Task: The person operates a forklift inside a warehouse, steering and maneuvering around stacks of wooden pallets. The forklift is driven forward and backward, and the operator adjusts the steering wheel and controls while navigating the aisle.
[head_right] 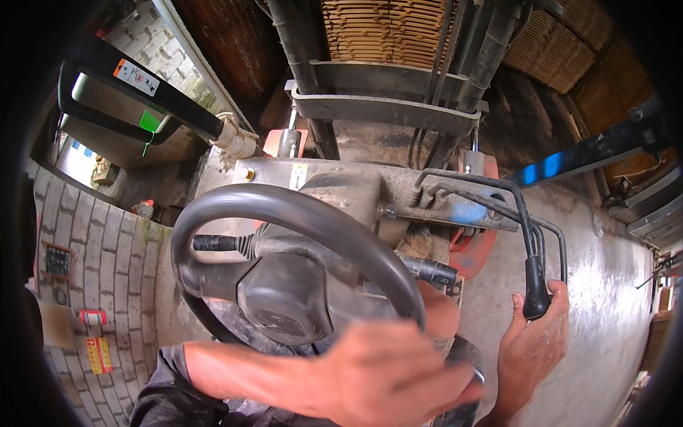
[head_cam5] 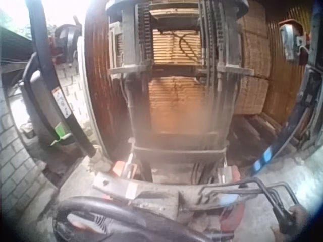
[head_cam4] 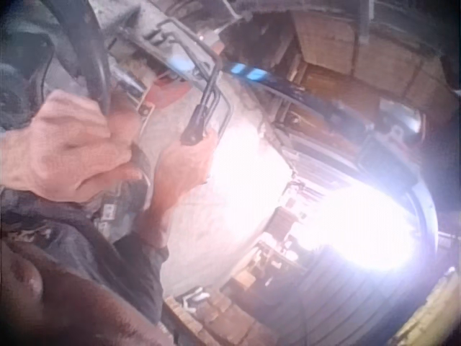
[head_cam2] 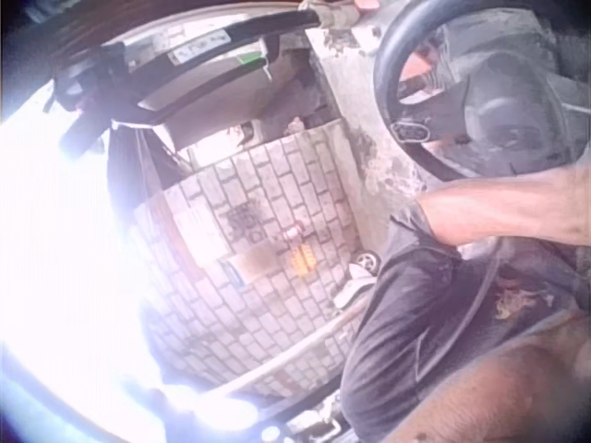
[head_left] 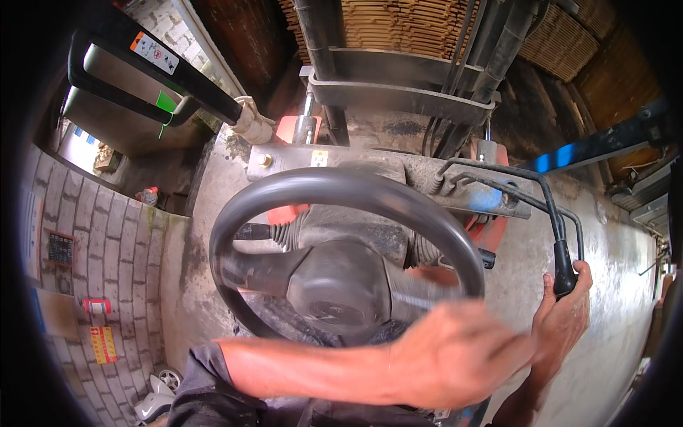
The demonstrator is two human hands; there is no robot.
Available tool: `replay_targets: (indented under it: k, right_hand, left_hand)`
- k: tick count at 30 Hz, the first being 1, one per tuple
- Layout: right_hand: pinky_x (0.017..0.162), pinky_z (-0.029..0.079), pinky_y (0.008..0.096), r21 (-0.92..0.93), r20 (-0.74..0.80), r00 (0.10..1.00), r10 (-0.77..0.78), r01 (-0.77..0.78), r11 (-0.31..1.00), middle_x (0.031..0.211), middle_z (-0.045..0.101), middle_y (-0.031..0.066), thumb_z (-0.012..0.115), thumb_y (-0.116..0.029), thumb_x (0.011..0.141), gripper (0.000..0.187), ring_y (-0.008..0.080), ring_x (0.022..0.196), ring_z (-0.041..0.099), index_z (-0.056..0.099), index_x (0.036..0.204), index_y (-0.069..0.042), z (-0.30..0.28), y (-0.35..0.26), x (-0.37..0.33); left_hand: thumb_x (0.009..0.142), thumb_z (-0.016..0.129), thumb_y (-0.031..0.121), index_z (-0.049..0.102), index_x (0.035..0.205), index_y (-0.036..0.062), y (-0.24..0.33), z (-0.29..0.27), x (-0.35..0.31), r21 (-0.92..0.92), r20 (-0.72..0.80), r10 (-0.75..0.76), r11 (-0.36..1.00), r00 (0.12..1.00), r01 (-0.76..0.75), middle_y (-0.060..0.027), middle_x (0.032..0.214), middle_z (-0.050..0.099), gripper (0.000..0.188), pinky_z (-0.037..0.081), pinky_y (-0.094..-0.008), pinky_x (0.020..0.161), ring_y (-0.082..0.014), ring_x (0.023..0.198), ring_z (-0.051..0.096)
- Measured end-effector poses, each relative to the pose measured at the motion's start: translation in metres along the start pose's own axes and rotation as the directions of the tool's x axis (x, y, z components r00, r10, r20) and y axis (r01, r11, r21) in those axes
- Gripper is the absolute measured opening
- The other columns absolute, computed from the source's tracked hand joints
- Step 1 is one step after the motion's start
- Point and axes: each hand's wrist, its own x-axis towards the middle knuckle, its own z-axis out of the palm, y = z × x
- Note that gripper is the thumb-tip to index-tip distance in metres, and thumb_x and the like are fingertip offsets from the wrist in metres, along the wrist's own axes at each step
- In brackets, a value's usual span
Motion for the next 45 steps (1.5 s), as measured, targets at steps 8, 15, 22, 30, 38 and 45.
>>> replay_targets:
  k: [8, 15, 22, 30, 38, 45]
  right_hand:
    - [0.126, 0.034, 0.0648, 0.072, -0.107, 0.926, -0.362, 0.371, 0.926, 0.156, 0.058, 0.0261, 0.073, -0.046, 0.106, 0.072, 0.0513, 0.152, 0.046, 0.051, 0.156, 0.001, 0.014, 0.018, -0.082]
    - [0.130, 0.031, 0.0610, 0.376, -0.234, 0.944, -0.231, 0.307, 0.874, 0.158, 0.056, 0.0256, 0.042, -0.096, 0.099, 0.121, 0.0437, 0.154, 0.045, 0.045, 0.163, 0.007, 0.004, 0.001, -0.046]
    - [0.126, 0.035, 0.0620, 0.302, -0.218, 0.921, -0.323, 0.378, 0.875, 0.150, 0.062, 0.0241, 0.040, -0.096, 0.100, 0.119, 0.0453, 0.148, 0.048, 0.051, 0.157, 0.007, -0.021, -0.017, -0.035]
    - [0.118, 0.041, 0.0654, 0.208, -0.170, 0.935, -0.311, 0.342, 0.916, 0.139, 0.069, 0.0194, 0.055, -0.083, 0.102, 0.089, 0.0497, 0.141, 0.049, 0.062, 0.135, -0.001, -0.012, -0.001, -0.094]
    - [0.115, 0.045, 0.0580, -0.014, -0.096, 0.993, -0.070, 0.069, 0.998, 0.125, 0.072, 0.0152, 0.092, -0.030, 0.091, 0.056, 0.0429, 0.140, 0.060, 0.062, 0.131, -0.004, -0.019, -0.033, -0.081]
    - [0.074, 0.055, 0.0476, 0.040, -0.097, 0.979, -0.179, 0.183, 0.982, 0.093, 0.064, 0.0098, 0.092, -0.041, 0.082, 0.069, 0.0337, 0.083, 0.069, 0.061, 0.135, -0.010, -0.039, -0.037, -0.033]
  left_hand:
    - [0.121, 0.058, 0.033, 0.051, 0.099, 0.0088, -0.001, -0.199, -0.111, -0.005, -0.500, -0.356, 0.913, 0.790, 0.408, 0.0035, 0.063, 0.043, 0.033, 0.045, -0.0305, 0.059, -0.0102, 0.057, 0.051]
    - [0.084, 0.099, 0.017, 0.078, 0.095, -0.0017, 0.038, -0.068, -0.163, -0.086, 0.323, -0.150, 0.979, 0.935, 0.186, -0.0103, 0.076, 0.072, 0.031, 0.065, -0.0373, 0.067, -0.0251, 0.068, 0.074]
    - [0.103, 0.080, 0.017, 0.069, 0.084, 0.0046, 0.031, -0.071, -0.019, 0.198, 0.181, -0.178, 0.970, 0.967, 0.142, -0.0070, 0.070, 0.071, 0.026, 0.059, -0.0345, 0.056, -0.0173, 0.060, 0.071]
    - [0.121, 0.056, 0.019, 0.058, 0.090, 0.0044, 0.009, -0.182, -0.006, 0.012, -0.468, -0.293, 0.941, 0.834, 0.337, 0.0015, 0.059, 0.044, 0.035, 0.042, -0.0270, 0.051, -0.0117, 0.051, 0.052]
    - [0.122, 0.052, 0.015, 0.048, 0.083, 0.0101, 0.005, -0.230, -0.056, -0.049, -0.565, -0.304, 0.940, 0.767, 0.337, 0.0037, 0.065, 0.037, 0.040, 0.038, -0.0262, 0.054, -0.0107, 0.054, 0.044]
    - [0.122, 0.056, 0.017, 0.052, 0.088, 0.0094, 0.019, -0.232, -0.063, -0.087, -0.619, -0.358, 0.916, 0.699, 0.391, 0.0043, 0.068, 0.037, 0.035, 0.039, -0.0271, 0.059, -0.0090, 0.059, 0.041]
